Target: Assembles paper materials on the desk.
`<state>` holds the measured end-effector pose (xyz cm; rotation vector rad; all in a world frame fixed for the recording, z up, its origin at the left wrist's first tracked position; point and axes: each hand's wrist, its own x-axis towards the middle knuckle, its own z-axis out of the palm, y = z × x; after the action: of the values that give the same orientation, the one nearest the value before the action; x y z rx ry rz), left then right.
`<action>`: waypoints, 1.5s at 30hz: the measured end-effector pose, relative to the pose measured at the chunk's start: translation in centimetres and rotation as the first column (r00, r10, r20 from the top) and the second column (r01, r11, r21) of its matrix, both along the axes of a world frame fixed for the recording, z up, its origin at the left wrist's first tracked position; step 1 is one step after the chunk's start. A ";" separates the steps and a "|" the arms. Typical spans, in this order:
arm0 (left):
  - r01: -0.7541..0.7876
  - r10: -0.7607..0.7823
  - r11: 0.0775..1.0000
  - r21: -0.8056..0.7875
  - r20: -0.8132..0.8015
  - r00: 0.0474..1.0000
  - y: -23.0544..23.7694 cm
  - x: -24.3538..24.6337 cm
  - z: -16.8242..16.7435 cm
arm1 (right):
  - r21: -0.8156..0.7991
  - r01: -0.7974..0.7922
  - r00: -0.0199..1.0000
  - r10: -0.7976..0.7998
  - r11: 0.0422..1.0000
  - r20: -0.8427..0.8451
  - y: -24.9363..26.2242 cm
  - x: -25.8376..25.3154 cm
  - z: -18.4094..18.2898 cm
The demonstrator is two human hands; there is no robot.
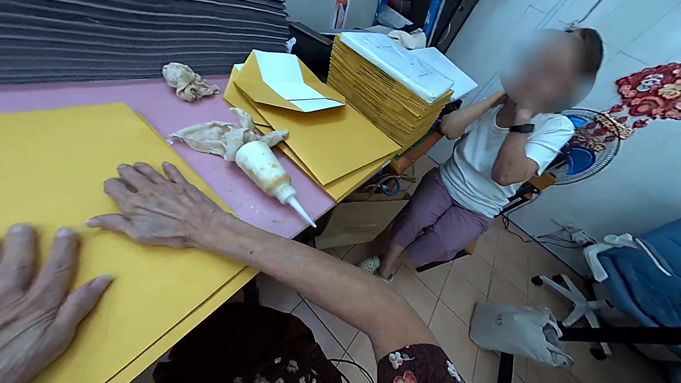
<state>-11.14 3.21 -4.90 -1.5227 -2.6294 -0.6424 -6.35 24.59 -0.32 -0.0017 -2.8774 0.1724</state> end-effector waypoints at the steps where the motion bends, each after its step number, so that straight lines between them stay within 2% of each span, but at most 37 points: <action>1: -0.023 0.024 1.000 0.007 -0.051 0.998 1.3 -0.2 -0.1 | -0.039 -0.007 1.000 0.007 0.999 -0.006 0.0 0.3 0.3; 5: -0.053 0.046 0.996 -0.068 -0.094 0.995 4.9 1.7 3.3 | -0.186 -0.073 0.997 0.065 0.980 -0.049 1.0 1.2 0.8; 10: -0.061 0.053 0.995 -0.075 -0.113 0.992 1.4 1.7 4.5 | -0.244 -0.086 0.996 0.090 0.966 0.007 1.7 2.4 2.3; 12: -0.107 0.105 0.994 -0.017 -0.098 0.990 -1.0 1.4 4.6 | -0.216 -0.065 0.997 0.070 0.974 0.016 1.4 3.1 2.7; 15: -0.203 0.205 0.977 0.056 -0.025 0.978 -2.6 1.5 4.9 | -0.078 -0.040 0.999 0.039 0.996 -0.017 0.8 2.7 1.5; 18: -0.267 0.267 0.964 0.011 0.031 0.963 -1.7 2.1 5.5 | -0.067 -0.003 0.999 0.005 0.998 0.033 -3.4 1.6 0.8; 21: -0.270 0.270 0.963 -0.016 0.033 0.962 -1.6 2.3 5.6 | -0.142 -0.098 0.995 0.098 0.985 -0.012 -9.4 0.9 0.3; 24: -0.264 0.264 0.965 -0.010 0.040 0.964 -2.1 2.3 5.7 | -0.152 -0.178 0.981 0.162 0.972 -0.108 -9.4 1.2 0.2; 27: -0.258 0.258 0.966 0.004 0.042 0.965 -2.2 2.4 5.8 | -0.107 -0.100 0.994 0.094 0.989 -0.057 -4.8 2.5 0.8; 30: -0.283 0.282 0.959 0.009 0.045 0.958 -2.0 2.5 6.0 | -0.063 0.112 0.994 -0.111 0.992 0.019 -0.5 3.5 1.8; 32: -0.303 0.303 0.953 -0.005 0.053 0.951 -1.8 2.7 6.1 | -0.040 0.211 0.977 -0.210 0.977 0.036 -0.9 3.4 1.8; 34: -0.309 0.309 0.951 -0.009 0.060 0.949 -1.7 2.7 6.2 | -0.044 0.209 0.973 -0.204 0.977 0.106 -4.0 3.2 1.7; 37: -0.284 0.279 0.955 0.082 0.071 0.958 -1.9 2.5 5.5 | -0.048 0.023 0.995 -0.018 0.999 0.094 -9.5 3.9 0.8; 40: -0.259 0.253 0.927 0.271 0.057 0.966 -3.3 3.0 5.1 | -0.061 -0.096 0.994 0.099 0.994 0.056 -9.3 4.4 0.6; 42: -0.280 0.310 0.896 0.344 -0.035 0.950 -5.9 4.7 5.5 | -0.066 -0.031 0.998 0.035 0.997 0.060 -6.4 5.0 1.2; 45: -0.360 0.465 0.823 0.440 -0.156 0.871 -11.1 9.2 5.4 | -0.123 0.220 0.967 -0.200 0.968 0.159 -1.2 6.2 2.8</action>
<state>-1.99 -7.93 0.52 -0.8133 -2.3255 -0.8075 -0.16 23.44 2.46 -0.3600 -2.9768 0.3449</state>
